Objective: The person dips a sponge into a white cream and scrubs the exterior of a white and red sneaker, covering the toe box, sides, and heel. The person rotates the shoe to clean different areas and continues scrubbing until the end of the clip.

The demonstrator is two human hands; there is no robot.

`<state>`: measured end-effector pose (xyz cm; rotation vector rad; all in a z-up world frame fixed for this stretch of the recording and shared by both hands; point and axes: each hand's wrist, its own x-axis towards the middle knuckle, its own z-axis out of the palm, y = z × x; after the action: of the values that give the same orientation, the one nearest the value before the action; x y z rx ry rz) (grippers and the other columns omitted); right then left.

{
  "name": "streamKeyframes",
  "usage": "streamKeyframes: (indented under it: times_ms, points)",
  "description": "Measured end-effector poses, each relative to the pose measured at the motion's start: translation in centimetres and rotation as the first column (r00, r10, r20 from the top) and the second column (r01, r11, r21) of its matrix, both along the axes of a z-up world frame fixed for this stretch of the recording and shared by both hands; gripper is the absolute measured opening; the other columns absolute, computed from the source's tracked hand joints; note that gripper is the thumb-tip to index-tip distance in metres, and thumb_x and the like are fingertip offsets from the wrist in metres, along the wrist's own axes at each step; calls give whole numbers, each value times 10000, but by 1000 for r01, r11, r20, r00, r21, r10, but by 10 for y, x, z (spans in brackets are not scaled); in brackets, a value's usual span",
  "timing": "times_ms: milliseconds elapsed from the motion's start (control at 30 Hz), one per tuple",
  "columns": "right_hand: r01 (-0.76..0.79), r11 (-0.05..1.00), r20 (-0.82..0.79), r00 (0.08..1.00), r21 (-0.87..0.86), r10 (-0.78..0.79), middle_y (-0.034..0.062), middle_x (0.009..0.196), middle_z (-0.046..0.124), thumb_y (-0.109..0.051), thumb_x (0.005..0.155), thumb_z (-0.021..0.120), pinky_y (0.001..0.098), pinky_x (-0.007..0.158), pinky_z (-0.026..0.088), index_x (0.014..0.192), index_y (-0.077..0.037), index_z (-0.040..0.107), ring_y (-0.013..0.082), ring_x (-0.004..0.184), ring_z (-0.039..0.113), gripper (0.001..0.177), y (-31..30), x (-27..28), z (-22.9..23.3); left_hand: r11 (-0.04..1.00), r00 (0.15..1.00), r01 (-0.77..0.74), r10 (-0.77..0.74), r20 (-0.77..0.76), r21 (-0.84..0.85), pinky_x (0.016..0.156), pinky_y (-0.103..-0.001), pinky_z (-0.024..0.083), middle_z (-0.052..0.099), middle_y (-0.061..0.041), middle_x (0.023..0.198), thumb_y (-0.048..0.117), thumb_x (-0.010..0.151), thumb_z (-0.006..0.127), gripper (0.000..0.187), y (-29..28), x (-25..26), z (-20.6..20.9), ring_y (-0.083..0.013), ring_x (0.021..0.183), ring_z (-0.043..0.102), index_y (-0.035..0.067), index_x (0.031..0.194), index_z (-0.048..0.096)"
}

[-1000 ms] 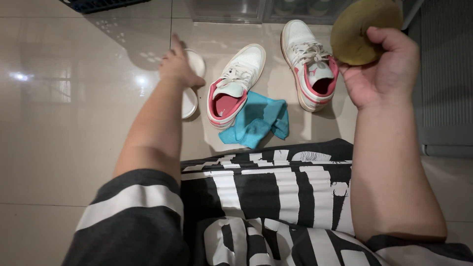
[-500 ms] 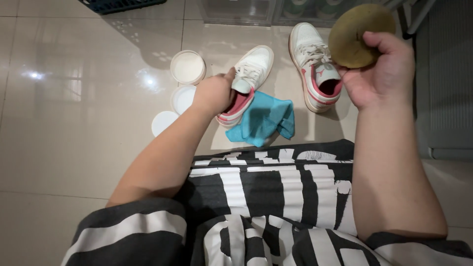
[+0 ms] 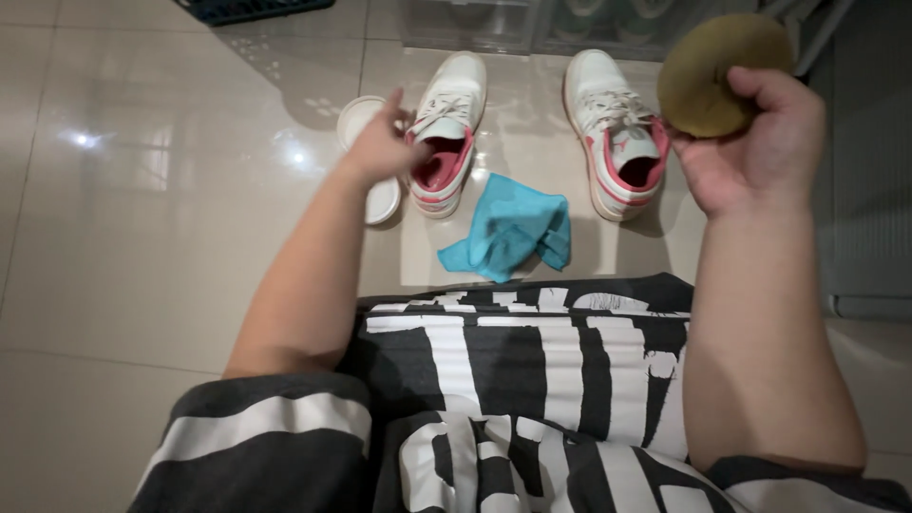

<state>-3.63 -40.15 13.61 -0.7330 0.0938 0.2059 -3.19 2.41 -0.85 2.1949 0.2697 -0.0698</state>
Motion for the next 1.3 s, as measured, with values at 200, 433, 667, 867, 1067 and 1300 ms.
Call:
streamKeyframes:
  times_ms: [200, 433, 667, 867, 1067, 1300]
  points:
    - [29, 999, -69, 997, -43, -32, 136, 1353, 633, -90, 891, 594, 580, 1147, 450, 1273, -34, 590, 320, 1287, 608, 386, 11, -3, 2, 916, 967, -250, 253, 31, 315, 1150, -422, 368, 395, -246, 1544, 324, 696, 899, 1096, 77, -15, -28, -397, 1412, 398, 29, 1561, 295]
    - [13, 996, -70, 997, -84, -19, 142, 1424, 594, -65, 900, 603, 589, 1211, 454, 1322, -32, 554, 321, 1365, 591, 426, 22, 0, -7, 912, 976, -216, 215, 42, 349, 1174, -401, 343, 276, -240, 1606, 445, 550, 978, 1438, 47, -28, -18, -409, 1445, 332, -14, 1575, 80]
    - [-8, 993, -71, 998, -117, 0, 156, 1440, 576, -58, 916, 596, 592, 1207, 407, 1348, -7, 523, 332, 1394, 587, 442, 30, -1, -5, 909, 985, -164, 174, 9, 384, 1154, -409, 410, 412, -166, 1567, 442, 558, 920, 1410, 45, -15, -23, -396, 1382, 468, 7, 1607, 84]
    - [-28, 996, -125, 992, -87, 17, 162, 1411, 584, -63, 894, 604, 562, 1192, 417, 1337, 0, 526, 327, 1363, 591, 454, 36, -2, -3, 934, 920, -296, 223, 321, 200, 1149, -417, 413, 417, -304, 1483, 362, 581, 978, 1404, 50, -18, -11, -409, 1354, 474, -18, 1582, 71]
    - [-101, 994, -93, 991, -52, 96, 158, 1370, 607, -94, 876, 599, 551, 1183, 453, 1308, 3, 553, 325, 1317, 596, 445, 49, -9, 12, 946, 845, 14, 162, 510, -325, 1134, -370, 530, 624, -222, 1379, 295, 641, 982, 1296, 20, -23, 76, -290, 1284, 654, -58, 1550, 127]
    - [-168, 986, 52, 985, 14, 167, 135, 1379, 612, -105, 923, 576, 546, 1225, 432, 1293, -6, 584, 309, 1365, 576, 383, 47, -26, 24, 442, 911, 253, 192, 366, -861, 1130, -412, 497, 596, -198, 1371, 74, 775, 867, 938, -72, -49, 130, -262, 1269, 619, -69, 1519, 313]
